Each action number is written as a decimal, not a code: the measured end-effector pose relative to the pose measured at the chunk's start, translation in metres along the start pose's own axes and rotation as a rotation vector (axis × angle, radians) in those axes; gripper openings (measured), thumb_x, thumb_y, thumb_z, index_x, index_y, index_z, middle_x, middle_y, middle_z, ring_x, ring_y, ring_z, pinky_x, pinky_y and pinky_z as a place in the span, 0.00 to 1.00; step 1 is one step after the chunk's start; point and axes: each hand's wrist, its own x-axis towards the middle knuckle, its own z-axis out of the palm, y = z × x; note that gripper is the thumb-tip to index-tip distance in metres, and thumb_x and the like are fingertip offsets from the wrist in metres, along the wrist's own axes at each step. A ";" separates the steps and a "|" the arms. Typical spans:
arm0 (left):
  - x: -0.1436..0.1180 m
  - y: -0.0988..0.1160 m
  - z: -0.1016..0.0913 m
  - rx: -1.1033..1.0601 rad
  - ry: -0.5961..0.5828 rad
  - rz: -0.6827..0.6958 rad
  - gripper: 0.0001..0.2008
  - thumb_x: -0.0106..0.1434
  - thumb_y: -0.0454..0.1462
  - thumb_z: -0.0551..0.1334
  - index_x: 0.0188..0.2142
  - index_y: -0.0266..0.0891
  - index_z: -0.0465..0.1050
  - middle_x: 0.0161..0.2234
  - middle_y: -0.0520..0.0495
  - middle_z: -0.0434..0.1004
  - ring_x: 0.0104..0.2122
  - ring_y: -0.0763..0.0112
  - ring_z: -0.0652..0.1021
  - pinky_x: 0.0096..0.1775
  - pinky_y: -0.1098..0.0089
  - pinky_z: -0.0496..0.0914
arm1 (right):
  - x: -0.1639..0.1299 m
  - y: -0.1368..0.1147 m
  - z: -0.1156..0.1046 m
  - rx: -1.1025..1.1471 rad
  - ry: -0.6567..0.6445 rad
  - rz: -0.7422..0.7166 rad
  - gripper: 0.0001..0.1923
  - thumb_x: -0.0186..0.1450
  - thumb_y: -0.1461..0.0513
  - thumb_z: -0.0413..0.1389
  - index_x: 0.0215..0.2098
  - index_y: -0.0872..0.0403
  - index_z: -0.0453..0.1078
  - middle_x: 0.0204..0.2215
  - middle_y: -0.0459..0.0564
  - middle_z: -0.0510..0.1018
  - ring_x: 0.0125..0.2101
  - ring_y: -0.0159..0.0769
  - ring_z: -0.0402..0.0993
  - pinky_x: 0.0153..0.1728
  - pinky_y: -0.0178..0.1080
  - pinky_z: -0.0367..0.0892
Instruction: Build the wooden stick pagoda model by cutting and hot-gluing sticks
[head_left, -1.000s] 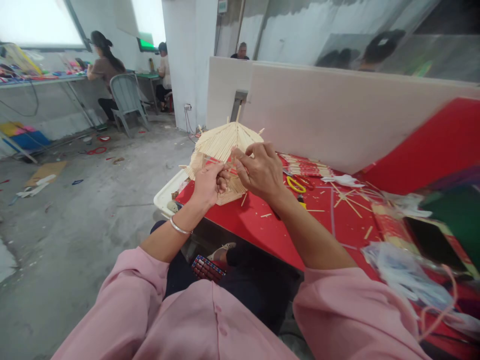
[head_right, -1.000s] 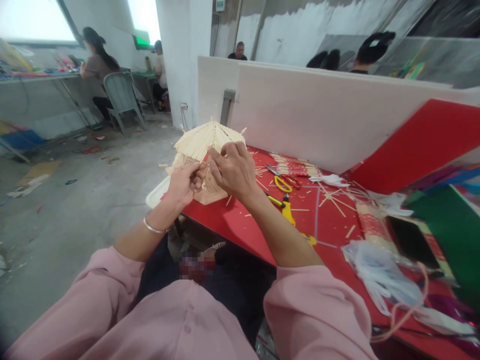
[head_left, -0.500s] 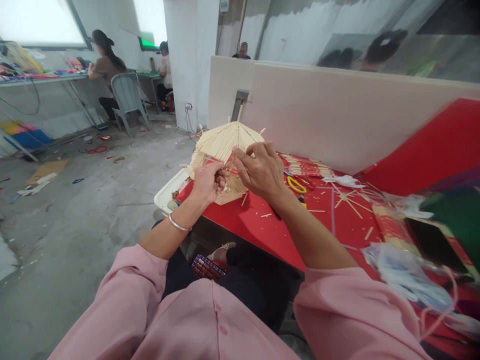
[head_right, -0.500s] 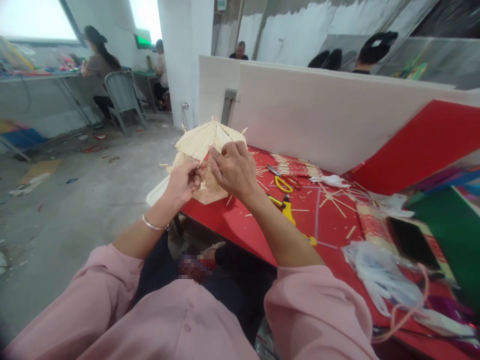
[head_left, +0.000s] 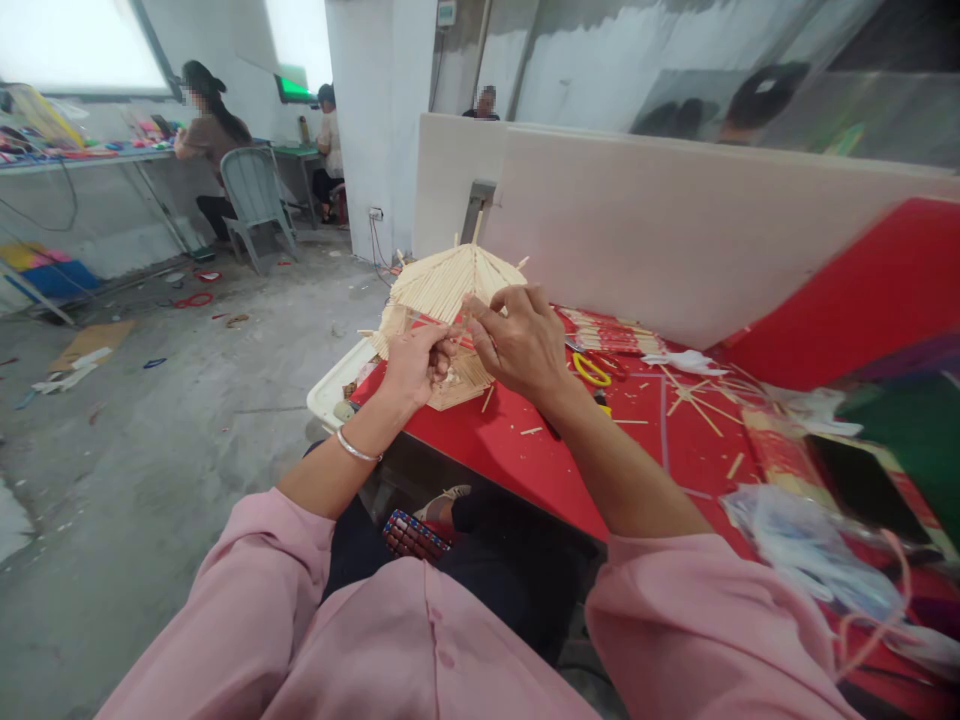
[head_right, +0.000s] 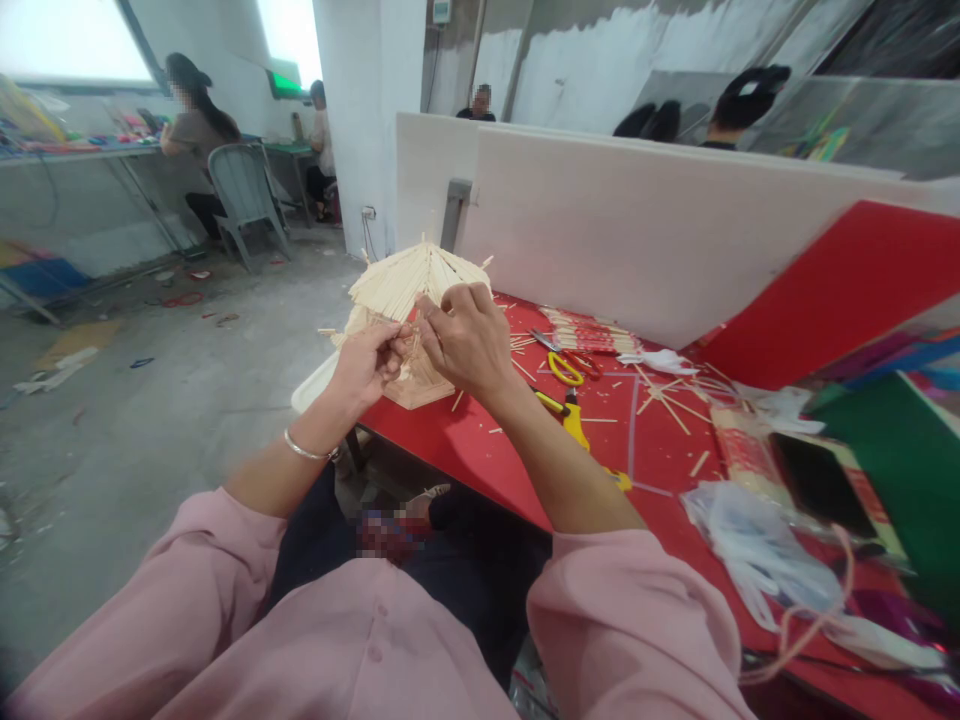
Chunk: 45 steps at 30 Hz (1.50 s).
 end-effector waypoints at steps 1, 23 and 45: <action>-0.001 0.001 0.000 0.010 -0.002 0.004 0.07 0.62 0.35 0.64 0.28 0.34 0.77 0.17 0.54 0.71 0.12 0.84 0.65 0.15 0.77 0.51 | 0.000 0.000 0.000 -0.005 0.003 -0.003 0.23 0.75 0.53 0.44 0.61 0.48 0.72 0.42 0.56 0.73 0.44 0.47 0.63 0.47 0.50 0.63; -0.038 0.013 -0.002 -0.078 -0.204 -0.158 0.09 0.62 0.38 0.70 0.30 0.36 0.77 0.20 0.55 0.70 0.15 0.85 0.66 0.15 0.80 0.49 | -0.028 -0.031 -0.045 0.143 0.298 -0.263 0.12 0.69 0.66 0.59 0.46 0.44 0.78 0.39 0.45 0.85 0.38 0.36 0.74 0.38 0.41 0.69; 0.001 0.018 0.005 0.135 -0.074 -0.109 0.17 0.73 0.32 0.60 0.26 0.33 0.72 0.18 0.54 0.72 0.11 0.87 0.64 0.14 0.79 0.51 | -0.002 -0.018 -0.006 -0.130 -0.032 0.104 0.26 0.76 0.53 0.41 0.60 0.50 0.75 0.33 0.54 0.72 0.39 0.44 0.60 0.35 0.42 0.56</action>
